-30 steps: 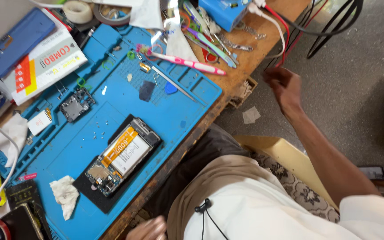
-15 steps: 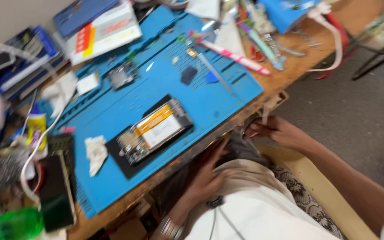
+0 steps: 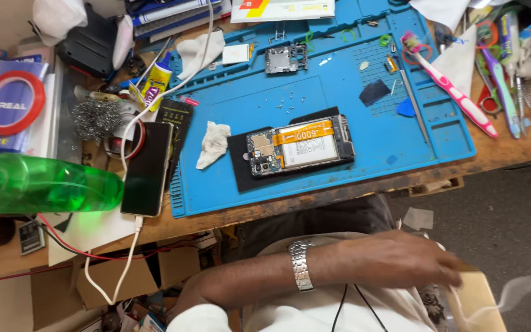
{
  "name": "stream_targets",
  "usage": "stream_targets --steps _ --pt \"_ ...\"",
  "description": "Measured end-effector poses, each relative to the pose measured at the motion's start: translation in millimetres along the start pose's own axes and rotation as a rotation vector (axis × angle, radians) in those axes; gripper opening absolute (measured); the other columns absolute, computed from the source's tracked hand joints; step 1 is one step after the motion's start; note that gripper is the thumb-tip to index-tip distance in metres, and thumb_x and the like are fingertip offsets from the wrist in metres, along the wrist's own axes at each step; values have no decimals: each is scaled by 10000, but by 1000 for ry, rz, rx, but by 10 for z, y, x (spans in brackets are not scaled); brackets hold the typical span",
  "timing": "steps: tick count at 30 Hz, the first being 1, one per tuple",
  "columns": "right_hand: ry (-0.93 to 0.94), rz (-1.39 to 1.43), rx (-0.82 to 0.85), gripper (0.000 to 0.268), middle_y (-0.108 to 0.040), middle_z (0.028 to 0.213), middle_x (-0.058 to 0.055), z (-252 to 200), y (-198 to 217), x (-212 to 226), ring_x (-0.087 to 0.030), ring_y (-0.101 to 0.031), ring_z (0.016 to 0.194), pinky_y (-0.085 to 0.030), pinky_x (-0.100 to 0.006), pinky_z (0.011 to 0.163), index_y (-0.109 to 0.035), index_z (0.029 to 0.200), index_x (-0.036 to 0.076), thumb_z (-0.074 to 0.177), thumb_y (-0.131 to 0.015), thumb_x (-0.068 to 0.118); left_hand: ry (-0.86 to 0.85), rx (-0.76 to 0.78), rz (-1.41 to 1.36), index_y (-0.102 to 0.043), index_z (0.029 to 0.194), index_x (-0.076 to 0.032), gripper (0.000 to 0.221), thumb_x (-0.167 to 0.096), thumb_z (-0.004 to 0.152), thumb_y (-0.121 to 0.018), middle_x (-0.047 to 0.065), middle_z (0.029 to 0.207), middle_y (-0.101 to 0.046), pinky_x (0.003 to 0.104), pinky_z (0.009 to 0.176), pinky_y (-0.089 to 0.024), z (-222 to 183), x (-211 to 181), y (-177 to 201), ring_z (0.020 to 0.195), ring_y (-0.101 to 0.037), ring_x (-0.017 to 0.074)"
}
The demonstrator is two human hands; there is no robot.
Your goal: The person connects internal ribbon cables to a mobile phone battery and motherboard, tests the display screen while charging, secures several small screws using a screwdriver, and counts a stack of currency.
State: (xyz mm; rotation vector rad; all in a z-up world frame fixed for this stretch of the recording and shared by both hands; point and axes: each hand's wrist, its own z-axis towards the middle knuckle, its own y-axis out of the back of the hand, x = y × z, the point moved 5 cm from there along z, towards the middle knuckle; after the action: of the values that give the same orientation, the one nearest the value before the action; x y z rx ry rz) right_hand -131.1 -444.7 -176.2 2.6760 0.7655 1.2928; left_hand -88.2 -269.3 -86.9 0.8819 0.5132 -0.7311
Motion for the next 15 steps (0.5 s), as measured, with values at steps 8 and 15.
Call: stream_targets --steps 8,15 --pt "141 780 -336 545 -655 857 -162 -486 192 -142 -233 -616 768 -514 -378 679 -580 1462 -98 1004 -608 195 -2 446 58 -677 999 -96 155 -192 878 -663 50 1052 -701 352 878 -603 118 -352 -332 1016 -721 220" --pt "429 970 -399 483 -515 571 -49 -661 615 205 -119 -450 485 -396 -305 496 -589 1224 -84 1178 -530 393 47 343 -237 -707 1188 -108 289 -115 913 -616 61 1152 -733 350 939 -581 -168 -160 -114 1072 -713 225"
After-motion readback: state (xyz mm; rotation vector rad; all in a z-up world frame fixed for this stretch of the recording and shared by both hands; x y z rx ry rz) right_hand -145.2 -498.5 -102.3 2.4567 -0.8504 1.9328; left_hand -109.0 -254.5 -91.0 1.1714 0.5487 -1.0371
